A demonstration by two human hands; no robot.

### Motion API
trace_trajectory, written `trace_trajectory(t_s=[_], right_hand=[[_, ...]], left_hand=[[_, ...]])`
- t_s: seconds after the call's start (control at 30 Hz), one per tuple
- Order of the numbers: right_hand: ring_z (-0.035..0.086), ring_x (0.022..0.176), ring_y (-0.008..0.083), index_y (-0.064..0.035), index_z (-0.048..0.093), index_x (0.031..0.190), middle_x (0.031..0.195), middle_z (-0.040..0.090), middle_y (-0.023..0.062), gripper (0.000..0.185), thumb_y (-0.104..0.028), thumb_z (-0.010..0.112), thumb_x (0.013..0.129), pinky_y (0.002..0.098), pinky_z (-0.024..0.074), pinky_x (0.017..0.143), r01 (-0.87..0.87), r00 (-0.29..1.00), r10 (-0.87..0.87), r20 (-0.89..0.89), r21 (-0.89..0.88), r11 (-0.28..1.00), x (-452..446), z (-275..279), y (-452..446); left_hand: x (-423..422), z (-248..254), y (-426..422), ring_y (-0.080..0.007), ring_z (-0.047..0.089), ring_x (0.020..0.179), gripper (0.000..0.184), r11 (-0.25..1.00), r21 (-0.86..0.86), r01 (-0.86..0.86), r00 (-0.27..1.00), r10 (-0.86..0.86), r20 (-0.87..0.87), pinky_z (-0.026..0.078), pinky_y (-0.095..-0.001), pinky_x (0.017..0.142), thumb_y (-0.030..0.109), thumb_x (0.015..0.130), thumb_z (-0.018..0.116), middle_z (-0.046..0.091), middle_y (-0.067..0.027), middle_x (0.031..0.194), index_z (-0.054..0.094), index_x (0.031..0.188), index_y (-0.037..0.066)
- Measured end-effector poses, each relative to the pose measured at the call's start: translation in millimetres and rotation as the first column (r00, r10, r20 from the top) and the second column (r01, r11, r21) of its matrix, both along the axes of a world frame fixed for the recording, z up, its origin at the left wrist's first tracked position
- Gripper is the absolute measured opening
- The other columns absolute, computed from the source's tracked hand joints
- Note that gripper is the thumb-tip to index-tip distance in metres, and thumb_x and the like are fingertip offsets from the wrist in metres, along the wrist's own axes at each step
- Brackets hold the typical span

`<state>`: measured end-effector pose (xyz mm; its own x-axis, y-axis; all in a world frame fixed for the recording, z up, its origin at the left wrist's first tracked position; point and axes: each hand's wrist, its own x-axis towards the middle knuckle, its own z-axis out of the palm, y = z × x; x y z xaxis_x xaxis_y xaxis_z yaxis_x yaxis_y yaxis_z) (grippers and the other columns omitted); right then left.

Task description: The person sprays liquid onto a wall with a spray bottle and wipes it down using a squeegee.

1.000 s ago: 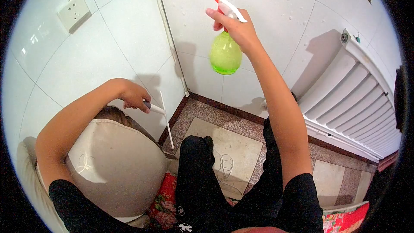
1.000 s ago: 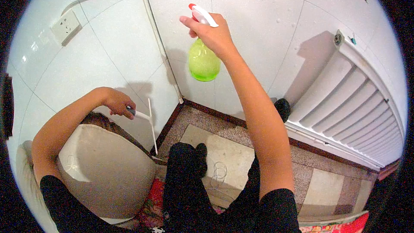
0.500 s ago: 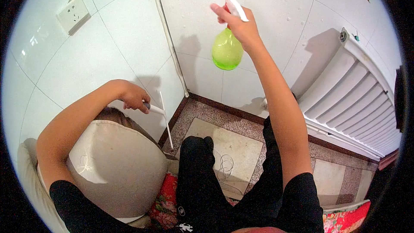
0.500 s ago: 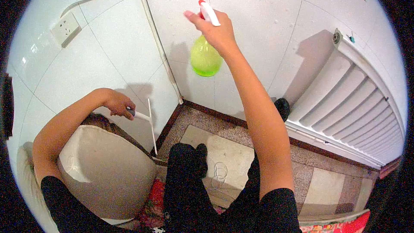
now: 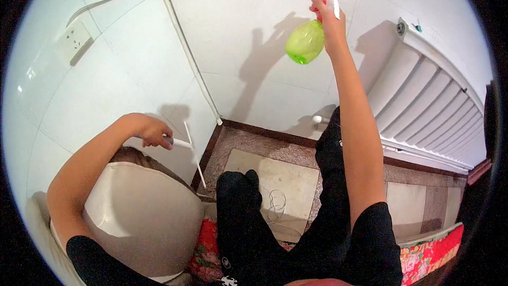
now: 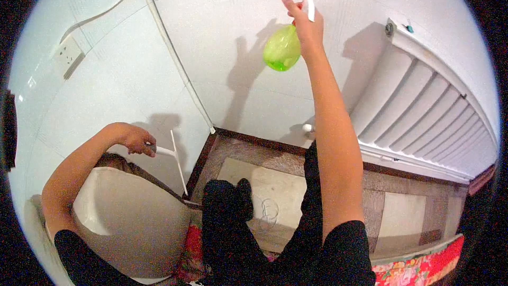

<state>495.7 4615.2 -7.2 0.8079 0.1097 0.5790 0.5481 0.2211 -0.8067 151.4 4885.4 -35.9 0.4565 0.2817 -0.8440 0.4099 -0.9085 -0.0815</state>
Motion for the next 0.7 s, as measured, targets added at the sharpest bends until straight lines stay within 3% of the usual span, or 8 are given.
trace_trajectory(t_s=[0.07,0.1,0.23,0.4,0.53,0.7], right_hand=[[0.057,0.062,0.0156,-0.005,0.062,0.086,0.073,0.061,0.0065,0.037,-0.039,0.075,0.08,0.0299,0.0452,0.066,0.005,0.999,0.0,-0.032,0.176,0.984,2,0,-15],[0.056,0.061,0.016,-0.0049,0.062,0.087,0.073,0.061,0.0066,0.036,-0.039,0.074,0.081,0.032,0.0461,0.067,0.042,0.993,-0.018,-0.115,0.208,0.977,1,3,-21],[0.057,0.062,0.0164,-0.0042,0.062,0.087,0.073,0.061,0.0064,0.037,-0.039,0.073,0.082,0.0319,0.0469,0.065,0.141,0.985,-0.111,-0.134,0.232,0.962,20,-1,-36],[0.056,0.061,0.0182,-0.0024,0.062,0.081,0.071,0.06,0.0079,0.045,-0.047,0.07,0.083,0.0327,0.0465,0.062,0.44,0.89,-0.44,0.116,0.027,0.897,38,-11,-51],[0.057,0.063,0.0187,-0.0012,0.063,0.078,0.07,0.061,0.0097,0.051,-0.051,0.071,0.081,0.0359,0.0472,0.064,0.342,0.939,-0.344,0.014,0.052,0.938,45,-12,-68],[0.064,0.07,0.0227,0.0008,0.064,0.08,0.073,0.064,0.0137,0.051,-0.05,0.071,0.08,0.038,0.0487,0.067,0.596,0.802,-0.596,0.046,-0.126,0.793,45,-5,-87]], left_hand=[[0,3,-1,-0.0199,0.062,0.065,0.049,0.998,0.012,0.059,0.998,-0.059,0.012,0.051,-0.0336,0.062,0.049,0.088,0.06,0.061,-0.0089,0.077,0.061,0.111,0.005],[1,4,-1,-0.0196,0.062,0.064,0.049,0.998,0.023,0.056,0.998,-0.056,0.021,0.051,-0.0336,0.061,0.049,0.088,0.06,0.062,-0.0092,0.077,0.061,0.111,0.005],[-2,5,2,-0.0175,0.056,0.062,0.044,0.999,0.034,-0.005,0.999,0.004,0.034,0.047,-0.0339,0.058,0.044,0.091,0.06,0.058,-0.0068,0.072,0.062,0.111,0.005],[-3,-3,8,-0.018,0.058,0.062,0.043,1.0,0.001,0.011,1.0,-0.011,0.019,0.048,-0.0335,0.057,0.043,0.091,0.06,0.059,-0.0076,0.074,0.061,0.11,0.004],[-1,-1,4,-0.0183,0.058,0.063,0.044,1.0,-0.02,-0.015,1.0,0.015,0.004,0.049,-0.0327,0.058,0.043,0.091,0.06,0.06,-0.0086,0.076,0.06,0.111,0.004],[-3,-6,7,-0.0188,0.059,0.065,0.045,1.0,0.015,0.02,1.0,-0.02,0.004,0.05,-0.0333,0.06,0.044,0.091,0.061,0.061,-0.0088,0.078,0.061,0.112,0.005]])
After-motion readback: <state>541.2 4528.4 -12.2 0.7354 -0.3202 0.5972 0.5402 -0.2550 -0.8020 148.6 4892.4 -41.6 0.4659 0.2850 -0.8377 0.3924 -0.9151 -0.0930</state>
